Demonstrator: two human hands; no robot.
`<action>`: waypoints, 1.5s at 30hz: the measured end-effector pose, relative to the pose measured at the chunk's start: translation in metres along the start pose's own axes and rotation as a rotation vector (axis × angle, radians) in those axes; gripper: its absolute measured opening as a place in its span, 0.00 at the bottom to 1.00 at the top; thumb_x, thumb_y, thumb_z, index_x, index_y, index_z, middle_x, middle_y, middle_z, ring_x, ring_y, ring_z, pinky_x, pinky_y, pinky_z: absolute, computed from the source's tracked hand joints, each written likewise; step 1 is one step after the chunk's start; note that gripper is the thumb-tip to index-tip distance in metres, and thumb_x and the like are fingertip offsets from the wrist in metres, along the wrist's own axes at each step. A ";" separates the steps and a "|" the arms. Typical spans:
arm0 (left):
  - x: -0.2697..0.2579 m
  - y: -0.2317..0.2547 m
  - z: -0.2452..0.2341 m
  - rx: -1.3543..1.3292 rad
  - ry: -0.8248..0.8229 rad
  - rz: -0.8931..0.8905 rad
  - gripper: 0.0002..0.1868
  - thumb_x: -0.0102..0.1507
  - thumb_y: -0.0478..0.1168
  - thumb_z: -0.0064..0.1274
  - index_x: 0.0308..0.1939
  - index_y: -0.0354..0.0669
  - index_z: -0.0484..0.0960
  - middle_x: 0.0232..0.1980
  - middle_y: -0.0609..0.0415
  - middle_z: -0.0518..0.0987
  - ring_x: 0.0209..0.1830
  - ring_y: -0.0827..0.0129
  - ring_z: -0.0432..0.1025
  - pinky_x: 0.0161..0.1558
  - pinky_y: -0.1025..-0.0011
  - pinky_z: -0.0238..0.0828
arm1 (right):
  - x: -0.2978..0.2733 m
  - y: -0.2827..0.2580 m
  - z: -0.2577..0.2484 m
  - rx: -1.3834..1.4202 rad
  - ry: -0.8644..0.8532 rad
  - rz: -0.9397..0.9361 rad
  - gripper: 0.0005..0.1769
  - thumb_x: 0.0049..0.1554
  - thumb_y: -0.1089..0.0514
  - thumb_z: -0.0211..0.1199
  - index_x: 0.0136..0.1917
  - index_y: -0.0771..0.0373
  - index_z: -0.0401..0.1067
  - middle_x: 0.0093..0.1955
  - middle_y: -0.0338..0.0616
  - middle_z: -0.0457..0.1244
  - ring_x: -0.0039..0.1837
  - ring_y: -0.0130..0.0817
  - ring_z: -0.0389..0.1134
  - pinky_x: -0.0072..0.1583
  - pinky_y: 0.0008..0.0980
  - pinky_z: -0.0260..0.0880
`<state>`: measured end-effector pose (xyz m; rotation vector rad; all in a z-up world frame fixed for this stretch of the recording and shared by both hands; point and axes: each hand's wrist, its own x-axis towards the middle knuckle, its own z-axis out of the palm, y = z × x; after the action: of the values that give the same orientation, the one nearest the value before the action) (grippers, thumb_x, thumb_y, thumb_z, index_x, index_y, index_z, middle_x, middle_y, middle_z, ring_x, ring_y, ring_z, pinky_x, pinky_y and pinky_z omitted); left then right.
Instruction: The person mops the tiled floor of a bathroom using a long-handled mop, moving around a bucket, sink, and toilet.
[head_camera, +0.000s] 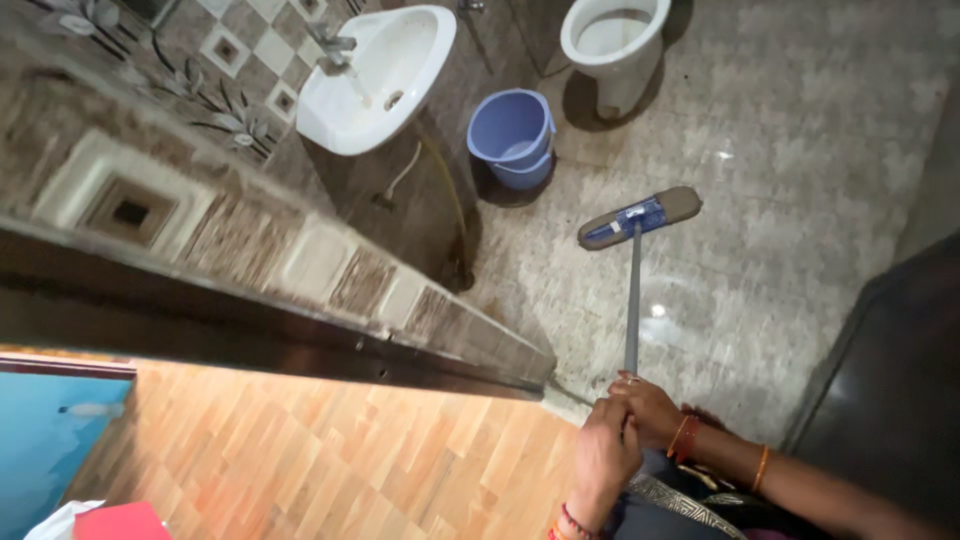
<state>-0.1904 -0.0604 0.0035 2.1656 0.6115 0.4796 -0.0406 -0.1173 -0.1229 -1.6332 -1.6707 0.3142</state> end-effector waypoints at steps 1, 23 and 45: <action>-0.014 0.010 -0.011 -0.007 -0.010 0.003 0.07 0.64 0.34 0.51 0.44 0.36 0.78 0.44 0.39 0.77 0.45 0.43 0.74 0.45 0.53 0.72 | 0.000 -0.015 0.002 -0.030 -0.099 0.044 0.13 0.43 0.51 0.68 0.39 0.58 0.73 0.39 0.42 0.66 0.49 0.44 0.70 0.73 0.48 0.61; -0.200 -0.111 0.009 0.222 0.167 -0.200 0.31 0.50 0.36 0.58 0.59 0.38 0.79 0.51 0.37 0.82 0.43 0.45 0.81 0.42 0.55 0.79 | -0.026 -0.050 0.085 0.084 -0.345 -0.005 0.06 0.41 0.59 0.64 0.36 0.55 0.74 0.41 0.43 0.67 0.51 0.48 0.67 0.57 0.46 0.67; -0.007 0.029 0.043 0.422 -0.382 -0.079 0.35 0.51 0.26 0.53 0.63 0.21 0.67 0.48 0.34 0.76 0.38 0.46 0.77 0.37 0.58 0.77 | -0.009 0.134 0.006 -0.126 -0.227 0.314 0.09 0.46 0.63 0.64 0.42 0.54 0.78 0.49 0.42 0.67 0.60 0.44 0.65 0.62 0.42 0.65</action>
<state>-0.1661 -0.1067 -0.0002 2.5259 0.6182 -0.1236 0.0540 -0.1036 -0.2176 -2.0219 -1.6206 0.5779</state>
